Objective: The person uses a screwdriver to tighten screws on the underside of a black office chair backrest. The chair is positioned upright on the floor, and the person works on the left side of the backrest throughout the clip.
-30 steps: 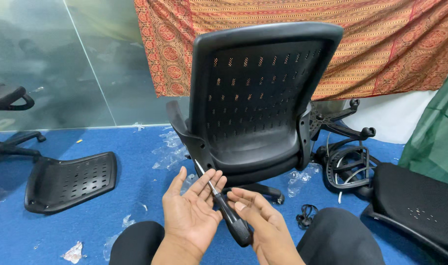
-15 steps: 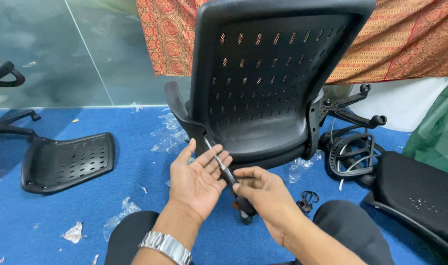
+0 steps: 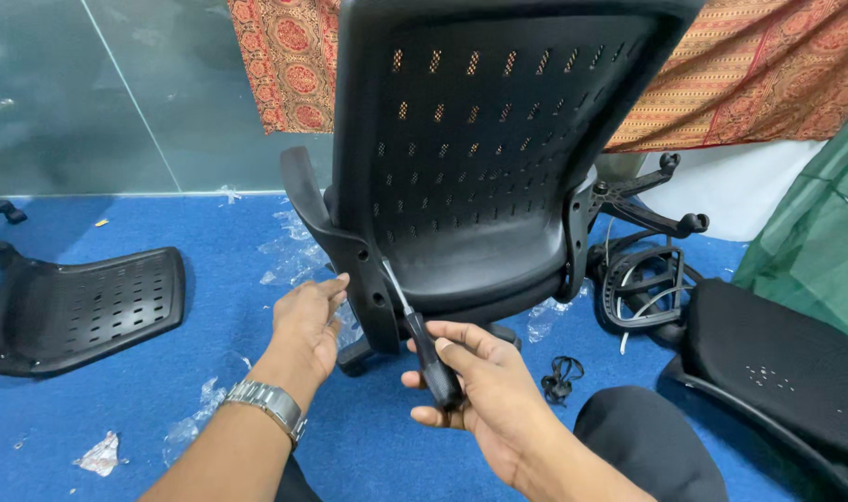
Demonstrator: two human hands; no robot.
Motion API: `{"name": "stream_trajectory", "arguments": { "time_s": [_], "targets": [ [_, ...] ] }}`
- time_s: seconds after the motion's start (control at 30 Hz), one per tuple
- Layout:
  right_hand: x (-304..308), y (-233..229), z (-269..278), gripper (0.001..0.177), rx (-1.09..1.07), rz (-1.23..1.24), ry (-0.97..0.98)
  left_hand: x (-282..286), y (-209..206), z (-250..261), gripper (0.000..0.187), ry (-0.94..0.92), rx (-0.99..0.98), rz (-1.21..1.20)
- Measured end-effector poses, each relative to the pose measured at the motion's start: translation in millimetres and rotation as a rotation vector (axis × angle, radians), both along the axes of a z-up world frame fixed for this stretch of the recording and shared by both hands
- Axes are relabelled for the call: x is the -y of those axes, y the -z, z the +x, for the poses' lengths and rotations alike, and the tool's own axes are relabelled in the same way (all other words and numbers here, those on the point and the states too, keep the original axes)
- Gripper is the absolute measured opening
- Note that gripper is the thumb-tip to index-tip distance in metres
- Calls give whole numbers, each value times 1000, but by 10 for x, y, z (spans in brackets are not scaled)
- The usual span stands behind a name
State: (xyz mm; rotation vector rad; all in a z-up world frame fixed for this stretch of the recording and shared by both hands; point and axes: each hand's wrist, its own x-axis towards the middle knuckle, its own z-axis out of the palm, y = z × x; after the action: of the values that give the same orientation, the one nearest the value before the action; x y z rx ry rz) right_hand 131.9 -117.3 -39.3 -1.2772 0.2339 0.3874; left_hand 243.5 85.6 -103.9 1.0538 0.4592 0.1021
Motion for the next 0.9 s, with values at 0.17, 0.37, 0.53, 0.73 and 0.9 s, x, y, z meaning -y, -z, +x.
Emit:
{"name": "stream_trajectory", "arguments": {
  "time_s": [0.17,0.37,0.53,0.73,0.9],
  "targets": [
    [-85,-7,244,31,-6,-18,-10,-43,-56,230,91,13,22,189],
    [-145,36,514,32,-10,-66,-35,-156,-131,507,84,98,17,317],
    [-163,104,587,34,-4,-63,-41,-202,-14,700,71,164,92,182],
    [-203,162,621,36,-24,-58,-44,-204,168,552,58,186,56,120],
    [-171,286,576,41,67,23,-48,-43,254,459,71,222,-78,60]
  ]
}}
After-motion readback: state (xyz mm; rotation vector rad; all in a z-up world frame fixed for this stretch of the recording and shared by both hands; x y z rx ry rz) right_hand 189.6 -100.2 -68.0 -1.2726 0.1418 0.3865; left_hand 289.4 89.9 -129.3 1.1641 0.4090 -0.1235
